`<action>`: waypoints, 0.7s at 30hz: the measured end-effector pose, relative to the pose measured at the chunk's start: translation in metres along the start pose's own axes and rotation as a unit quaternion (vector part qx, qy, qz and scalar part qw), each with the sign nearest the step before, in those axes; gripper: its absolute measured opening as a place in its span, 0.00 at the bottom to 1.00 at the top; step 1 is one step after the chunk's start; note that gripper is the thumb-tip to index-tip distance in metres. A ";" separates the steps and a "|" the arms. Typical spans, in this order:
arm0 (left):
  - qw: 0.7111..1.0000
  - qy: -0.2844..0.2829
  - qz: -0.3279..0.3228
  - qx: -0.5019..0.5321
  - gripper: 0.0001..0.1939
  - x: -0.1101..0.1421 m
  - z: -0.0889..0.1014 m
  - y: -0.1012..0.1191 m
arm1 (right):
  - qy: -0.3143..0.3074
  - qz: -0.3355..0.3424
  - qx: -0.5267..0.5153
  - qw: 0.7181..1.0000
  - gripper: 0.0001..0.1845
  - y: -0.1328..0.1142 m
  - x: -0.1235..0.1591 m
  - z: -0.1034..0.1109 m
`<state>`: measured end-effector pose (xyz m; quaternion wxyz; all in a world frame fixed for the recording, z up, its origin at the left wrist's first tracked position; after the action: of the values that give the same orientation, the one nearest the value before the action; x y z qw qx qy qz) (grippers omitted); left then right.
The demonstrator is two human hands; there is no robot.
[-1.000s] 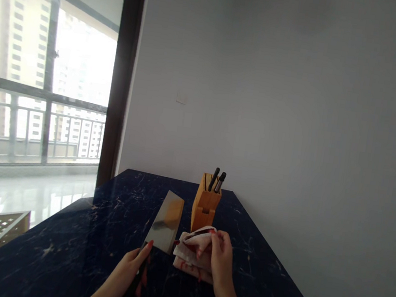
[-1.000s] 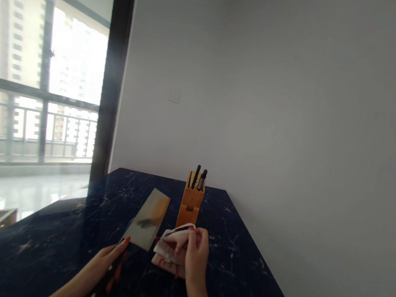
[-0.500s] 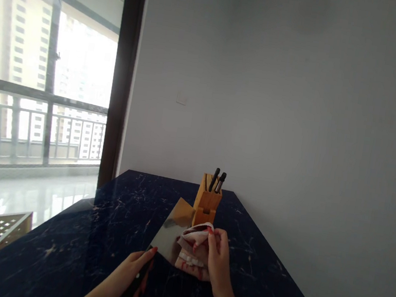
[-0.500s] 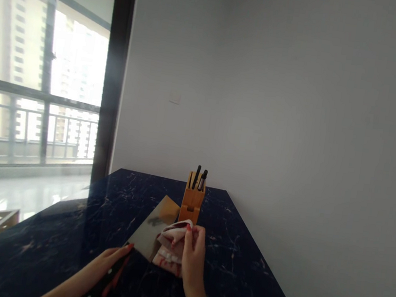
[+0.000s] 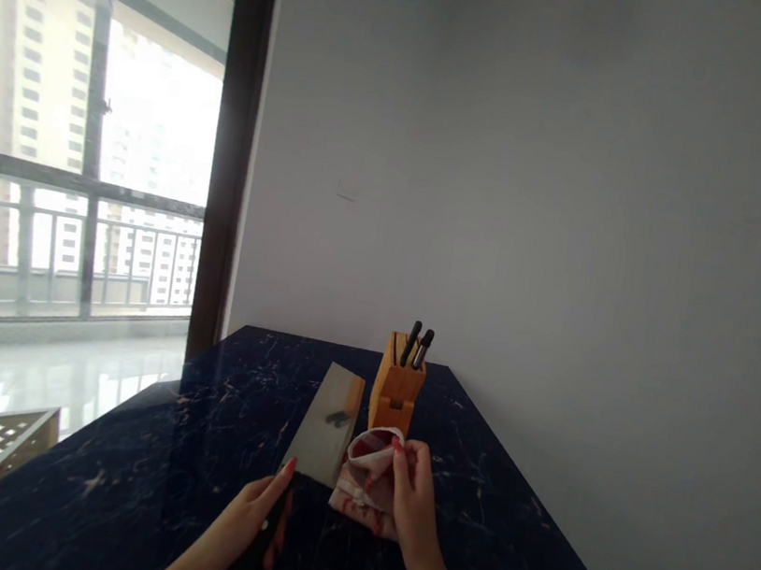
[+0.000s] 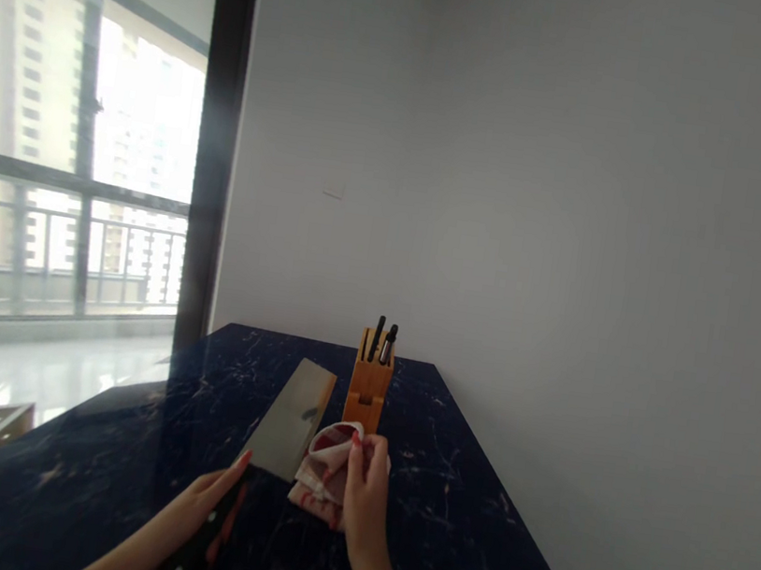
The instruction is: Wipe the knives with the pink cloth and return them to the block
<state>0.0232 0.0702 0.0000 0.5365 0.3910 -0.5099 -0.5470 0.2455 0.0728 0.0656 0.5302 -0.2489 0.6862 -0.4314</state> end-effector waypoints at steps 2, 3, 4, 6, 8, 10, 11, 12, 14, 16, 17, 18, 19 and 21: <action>1.000 -0.004 -0.009 -0.008 0.32 0.000 0.000 0.003 | -0.002 -0.004 -0.004 1.000 0.13 -0.005 0.000 0.000; 1.000 -0.007 -0.013 -0.012 0.32 0.000 -0.001 0.003 | -0.004 -0.005 -0.006 1.000 0.13 -0.007 0.000 0.000; 1.000 -0.009 -0.016 -0.016 0.33 0.000 -0.002 0.004 | -0.005 -0.005 -0.006 1.000 0.13 -0.008 0.000 0.000; 0.999 -0.010 -0.021 -0.022 0.33 0.000 -0.003 0.004 | -0.008 -0.005 -0.001 1.000 0.13 -0.007 0.000 0.000; 0.999 -0.007 -0.026 -0.025 0.32 0.001 -0.004 0.006 | -0.010 -0.002 0.018 1.000 0.13 -0.002 0.000 -0.001; 0.999 -0.003 -0.034 -0.022 0.32 0.002 -0.003 0.008 | -0.016 -0.004 0.049 0.999 0.13 0.007 0.000 -0.002; 0.999 0.000 -0.037 -0.020 0.32 0.002 -0.002 0.009 | -0.019 -0.008 0.067 0.998 0.13 0.012 0.000 -0.004; 0.999 0.001 -0.038 -0.018 0.32 0.001 -0.001 0.010 | -0.024 -0.015 0.084 0.996 0.13 0.017 0.001 -0.005; 0.999 0.001 -0.029 -0.015 0.32 -0.002 0.004 0.008 | -0.043 -0.030 0.114 0.992 0.12 0.025 0.002 -0.009; 1.000 -0.002 -0.008 -0.015 0.31 -0.006 0.009 0.003 | -0.070 -0.037 0.142 0.987 0.10 0.029 0.004 -0.014; 1.000 -0.004 0.002 -0.017 0.31 -0.008 0.011 0.001 | -0.086 -0.040 0.155 0.983 0.09 0.029 0.005 -0.017; 1.000 -0.007 0.010 -0.020 0.32 -0.010 0.013 -0.002 | -0.104 -0.043 0.169 0.979 0.08 0.030 0.007 -0.019; 0.999 -0.009 0.018 -0.025 0.32 -0.012 0.015 -0.004 | -0.119 -0.048 0.186 0.974 0.08 0.030 0.008 -0.022; 0.999 -0.010 0.032 -0.041 0.33 -0.013 0.019 -0.007 | -0.149 -0.061 0.229 0.960 0.15 0.030 0.012 -0.026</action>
<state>0.0048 0.0853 -0.0052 0.5642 0.3469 -0.5050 -0.5534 0.2210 0.0873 0.0353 0.6422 -0.2238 0.4661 -0.5660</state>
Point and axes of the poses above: each hand's wrist, its own x-axis away from the middle knuckle, its own z-axis out of the back of the hand, y = z × x, the point moved 8 cm from there along -x, towards the middle knuckle, and after that the axes turned 8 degrees about -x, right-handed, at the moved point
